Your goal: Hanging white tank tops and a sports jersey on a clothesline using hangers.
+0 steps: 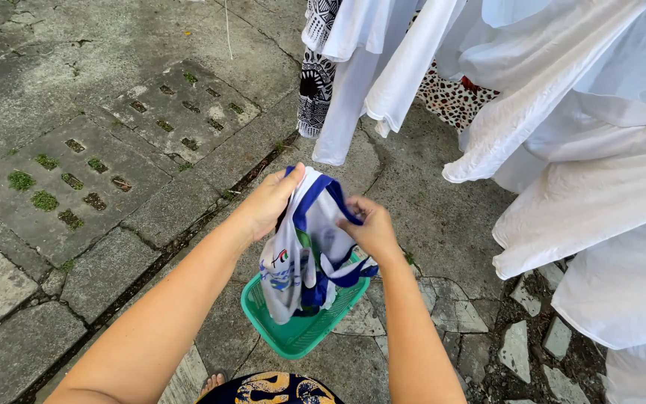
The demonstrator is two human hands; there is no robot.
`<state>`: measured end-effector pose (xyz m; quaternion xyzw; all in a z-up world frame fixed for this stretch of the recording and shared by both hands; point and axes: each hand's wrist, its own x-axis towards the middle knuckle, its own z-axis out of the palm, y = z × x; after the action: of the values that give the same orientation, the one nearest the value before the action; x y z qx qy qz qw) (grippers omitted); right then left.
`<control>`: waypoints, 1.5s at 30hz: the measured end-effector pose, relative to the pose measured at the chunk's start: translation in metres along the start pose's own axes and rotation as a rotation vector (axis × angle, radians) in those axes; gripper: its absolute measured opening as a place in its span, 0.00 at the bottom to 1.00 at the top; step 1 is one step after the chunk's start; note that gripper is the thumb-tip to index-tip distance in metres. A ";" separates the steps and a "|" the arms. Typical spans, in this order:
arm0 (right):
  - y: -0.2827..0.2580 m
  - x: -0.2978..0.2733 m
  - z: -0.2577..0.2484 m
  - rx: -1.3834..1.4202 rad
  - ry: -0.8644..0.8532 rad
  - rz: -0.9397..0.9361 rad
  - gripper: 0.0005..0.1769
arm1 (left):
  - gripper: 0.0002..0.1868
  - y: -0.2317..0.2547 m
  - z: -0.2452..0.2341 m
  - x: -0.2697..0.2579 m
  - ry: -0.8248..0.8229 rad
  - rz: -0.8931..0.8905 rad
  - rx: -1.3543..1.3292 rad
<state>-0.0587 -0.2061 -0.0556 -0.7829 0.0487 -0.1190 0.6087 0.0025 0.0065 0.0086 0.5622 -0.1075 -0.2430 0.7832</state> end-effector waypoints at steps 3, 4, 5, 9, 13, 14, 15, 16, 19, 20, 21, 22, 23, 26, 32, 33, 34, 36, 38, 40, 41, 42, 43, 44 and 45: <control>0.054 0.005 0.003 -0.482 0.155 0.041 0.12 | 0.21 0.020 -0.006 -0.011 0.009 0.063 0.061; 0.068 0.005 0.007 -0.526 0.188 0.051 0.10 | 0.18 0.031 -0.005 -0.020 0.041 0.121 0.043; 0.081 0.006 0.011 -0.569 0.220 0.059 0.09 | 0.17 0.043 -0.005 -0.028 0.073 0.180 0.026; 0.111 0.016 0.041 -0.554 0.170 0.171 0.09 | 0.18 0.078 -0.039 -0.040 0.131 0.264 0.068; 0.099 0.044 0.078 -0.269 0.176 0.280 0.19 | 0.22 0.089 -0.109 -0.034 0.260 0.359 0.275; 0.097 0.053 0.089 -0.126 0.201 0.278 0.23 | 0.24 0.088 -0.130 -0.031 0.307 0.382 0.339; 0.067 0.054 0.101 -0.127 0.195 0.268 0.23 | 0.24 0.086 -0.151 -0.028 0.315 0.392 0.338; 0.037 0.055 0.113 0.020 0.211 0.277 0.24 | 0.21 0.085 -0.173 -0.026 0.379 0.348 0.414; -0.013 0.077 0.138 0.165 0.232 0.215 0.25 | 0.16 0.112 -0.194 -0.045 0.470 0.267 0.433; -0.023 0.087 0.146 0.160 0.241 0.165 0.25 | 0.16 0.125 -0.194 -0.058 0.494 0.209 0.376; -0.038 0.089 0.155 0.163 0.238 0.153 0.25 | 0.16 0.128 -0.203 -0.058 0.497 0.221 0.378; -0.053 0.091 0.164 0.157 0.232 0.135 0.25 | 0.13 0.129 -0.211 -0.058 0.522 0.220 0.229; -0.068 0.093 0.172 0.148 0.226 0.117 0.25 | 0.10 0.130 -0.219 -0.057 0.542 0.218 0.078; -0.073 0.116 0.192 0.138 0.210 0.097 0.26 | 0.13 0.154 -0.234 -0.066 0.480 0.129 -0.118; -0.074 0.144 0.212 0.045 0.163 0.110 0.27 | 0.09 0.158 -0.261 -0.037 0.466 0.218 -0.097; -0.069 0.152 0.211 0.043 0.163 0.105 0.27 | 0.09 0.159 -0.264 -0.027 0.464 0.223 -0.099; -0.064 0.162 0.210 0.023 0.161 0.106 0.27 | 0.09 0.159 -0.268 -0.018 0.463 0.244 -0.099; -0.056 0.186 0.207 0.004 0.155 0.099 0.27 | 0.08 0.168 -0.270 0.000 0.464 0.273 -0.098; -0.046 0.209 0.201 -0.024 0.089 0.060 0.26 | 0.08 0.180 -0.264 0.015 0.423 0.278 -0.166; -0.049 0.230 0.198 -0.034 0.051 0.042 0.25 | 0.08 0.184 -0.272 0.043 0.392 0.265 -0.221; -0.053 0.244 0.197 -0.042 0.017 0.026 0.24 | 0.09 0.191 -0.276 0.060 0.358 0.249 -0.270; -0.055 0.256 0.193 -0.038 0.024 0.012 0.24 | 0.09 0.198 -0.273 0.067 0.349 0.262 -0.265; -0.056 0.269 0.188 -0.033 -0.051 0.027 0.22 | 0.10 0.205 -0.268 0.076 0.354 0.233 -0.249; -0.057 0.281 0.183 -0.029 -0.126 0.042 0.22 | 0.12 0.212 -0.264 0.085 0.359 0.205 -0.233; -0.072 0.295 0.177 -0.028 -0.113 0.041 0.22 | 0.12 0.214 -0.267 0.101 0.347 0.203 -0.229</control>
<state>0.2651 -0.0860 0.0099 -0.7956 0.0322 -0.0614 0.6018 0.2628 0.2306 0.1054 0.4891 0.0010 -0.0735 0.8691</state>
